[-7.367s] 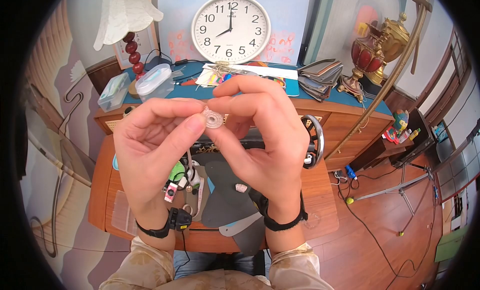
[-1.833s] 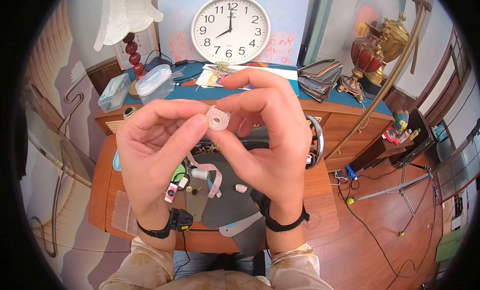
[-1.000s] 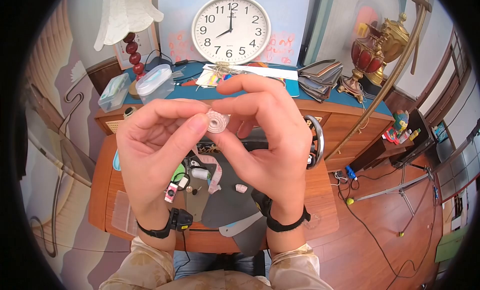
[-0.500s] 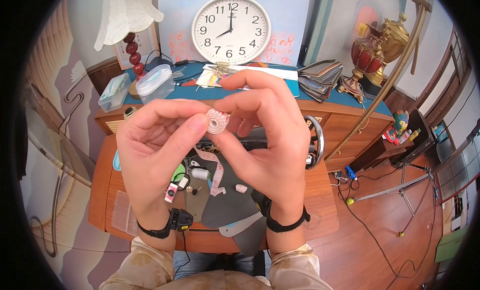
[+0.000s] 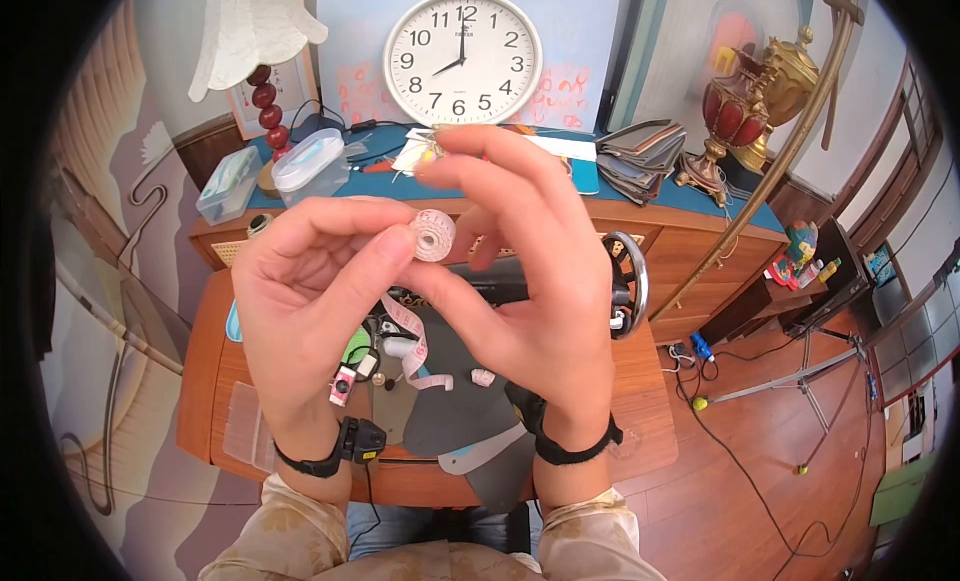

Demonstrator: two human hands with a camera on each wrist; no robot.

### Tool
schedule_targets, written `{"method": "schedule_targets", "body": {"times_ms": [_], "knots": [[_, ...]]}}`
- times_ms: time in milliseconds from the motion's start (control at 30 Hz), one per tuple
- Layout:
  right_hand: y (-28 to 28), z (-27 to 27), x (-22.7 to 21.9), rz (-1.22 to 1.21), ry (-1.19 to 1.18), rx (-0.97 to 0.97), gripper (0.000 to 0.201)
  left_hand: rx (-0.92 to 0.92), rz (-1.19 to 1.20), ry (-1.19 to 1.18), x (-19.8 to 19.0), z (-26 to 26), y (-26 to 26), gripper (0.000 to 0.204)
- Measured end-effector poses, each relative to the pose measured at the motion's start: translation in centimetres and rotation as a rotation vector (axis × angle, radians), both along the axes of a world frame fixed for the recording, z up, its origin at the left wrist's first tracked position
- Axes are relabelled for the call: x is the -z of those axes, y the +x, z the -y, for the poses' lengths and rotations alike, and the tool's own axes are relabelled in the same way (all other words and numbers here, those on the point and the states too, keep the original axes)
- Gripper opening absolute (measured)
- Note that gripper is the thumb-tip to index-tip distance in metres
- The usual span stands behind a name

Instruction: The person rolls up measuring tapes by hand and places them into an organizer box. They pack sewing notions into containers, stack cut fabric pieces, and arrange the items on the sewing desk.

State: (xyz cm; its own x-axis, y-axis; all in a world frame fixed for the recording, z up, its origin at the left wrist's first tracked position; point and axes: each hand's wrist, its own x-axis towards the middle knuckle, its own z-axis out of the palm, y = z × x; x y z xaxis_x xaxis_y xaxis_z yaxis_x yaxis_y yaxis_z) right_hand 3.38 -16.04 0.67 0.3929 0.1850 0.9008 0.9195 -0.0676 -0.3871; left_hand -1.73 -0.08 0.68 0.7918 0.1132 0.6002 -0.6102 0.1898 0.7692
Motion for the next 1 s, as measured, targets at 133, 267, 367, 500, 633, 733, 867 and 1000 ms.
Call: {"method": "schedule_targets", "body": {"times_ms": [133,267,367,500,633,733,867,1000], "knots": [[0.0,0.5,-0.1,0.068,-0.091,0.049,0.036,-0.026,0.026,0.001,0.2,-0.1,0.1,0.014],[0.0,0.7,0.6,-0.006,-0.050,0.047,0.044,0.000,0.019,-0.004,0.2,0.1,0.1,0.014],[0.3,0.2,0.5,-0.009,-0.015,-0.024,0.043,0.009,0.026,0.015,0.2,-0.1,0.1,0.014],[-0.3,-0.1,-0.4,0.026,-0.061,0.035,0.034,0.002,0.030,0.021,0.3,-0.3,0.2,0.014],[0.0,0.3,0.3,0.047,-0.043,0.065,0.030,0.016,0.025,-0.003,0.1,0.0,0.1,0.014],[0.1,0.0,0.5,0.005,0.039,0.070,0.031,0.032,0.052,-0.004,0.1,0.1,0.2,0.014],[0.1,0.0,0.4,-0.009,0.014,0.047,0.030,0.014,0.026,0.008,0.1,0.0,0.1,0.013],[0.7,0.4,0.8,0.049,-0.026,0.044,0.036,0.020,0.018,0.047,-0.1,-0.1,0.0,0.014]]}}
